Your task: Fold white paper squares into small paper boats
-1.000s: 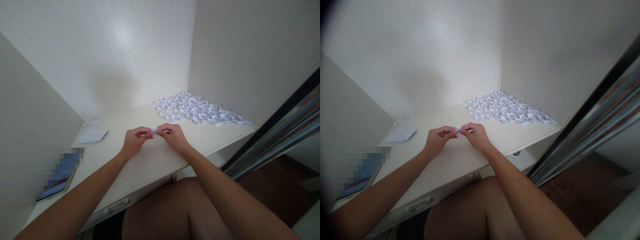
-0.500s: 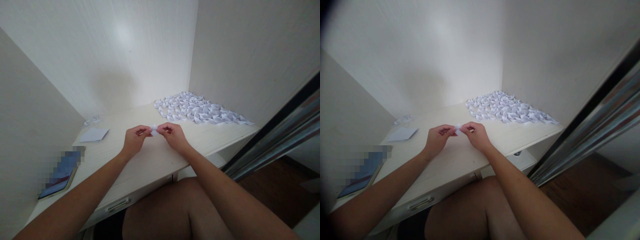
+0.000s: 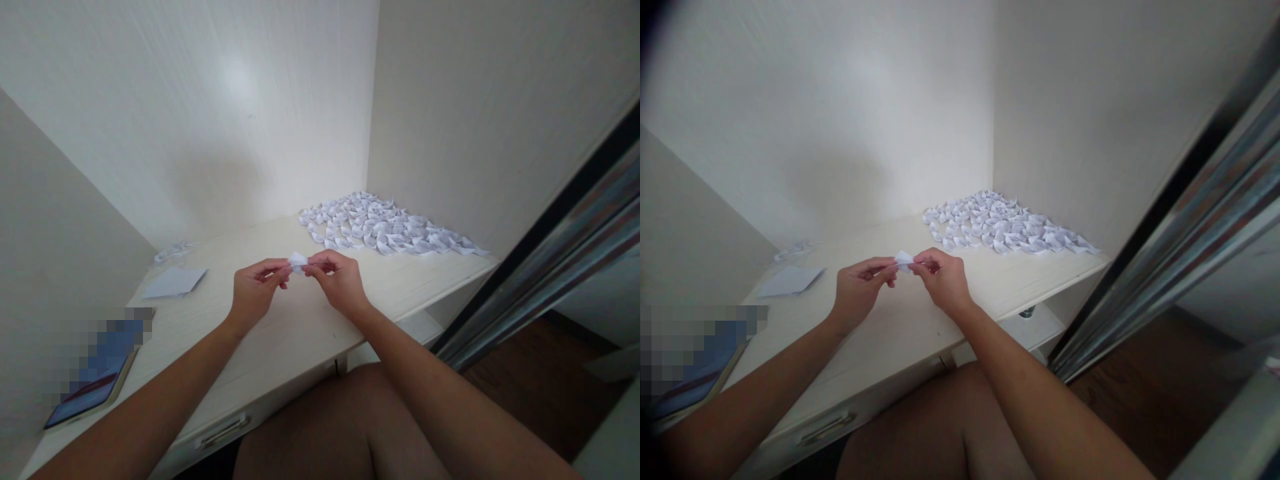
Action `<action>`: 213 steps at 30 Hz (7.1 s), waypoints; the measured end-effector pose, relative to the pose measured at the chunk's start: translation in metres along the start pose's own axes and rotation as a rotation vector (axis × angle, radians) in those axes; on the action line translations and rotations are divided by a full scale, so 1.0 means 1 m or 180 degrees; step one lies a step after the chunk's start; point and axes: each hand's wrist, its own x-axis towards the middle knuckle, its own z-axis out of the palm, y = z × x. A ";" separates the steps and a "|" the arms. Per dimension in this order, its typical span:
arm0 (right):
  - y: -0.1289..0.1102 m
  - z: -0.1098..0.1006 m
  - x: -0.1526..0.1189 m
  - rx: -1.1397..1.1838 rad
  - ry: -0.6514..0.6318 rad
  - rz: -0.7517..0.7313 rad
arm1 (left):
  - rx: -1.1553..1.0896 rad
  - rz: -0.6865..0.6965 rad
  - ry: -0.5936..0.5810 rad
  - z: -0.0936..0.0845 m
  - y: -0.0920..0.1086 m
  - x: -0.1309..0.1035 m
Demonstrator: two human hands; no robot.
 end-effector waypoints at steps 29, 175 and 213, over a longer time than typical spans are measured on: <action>0.013 0.001 0.005 0.0050 -0.0352 -0.0420 | 0.0188 0.0225 -0.0455 -0.005 -0.009 0.001; 0.004 -0.009 0.001 0.0799 -0.0609 0.0889 | -0.0047 -0.0263 -0.0981 -0.006 -0.004 0.000; 0.004 -0.001 0.001 0.0437 -0.0652 0.0481 | 0.0254 -0.0105 -0.0432 0.000 0.006 -0.002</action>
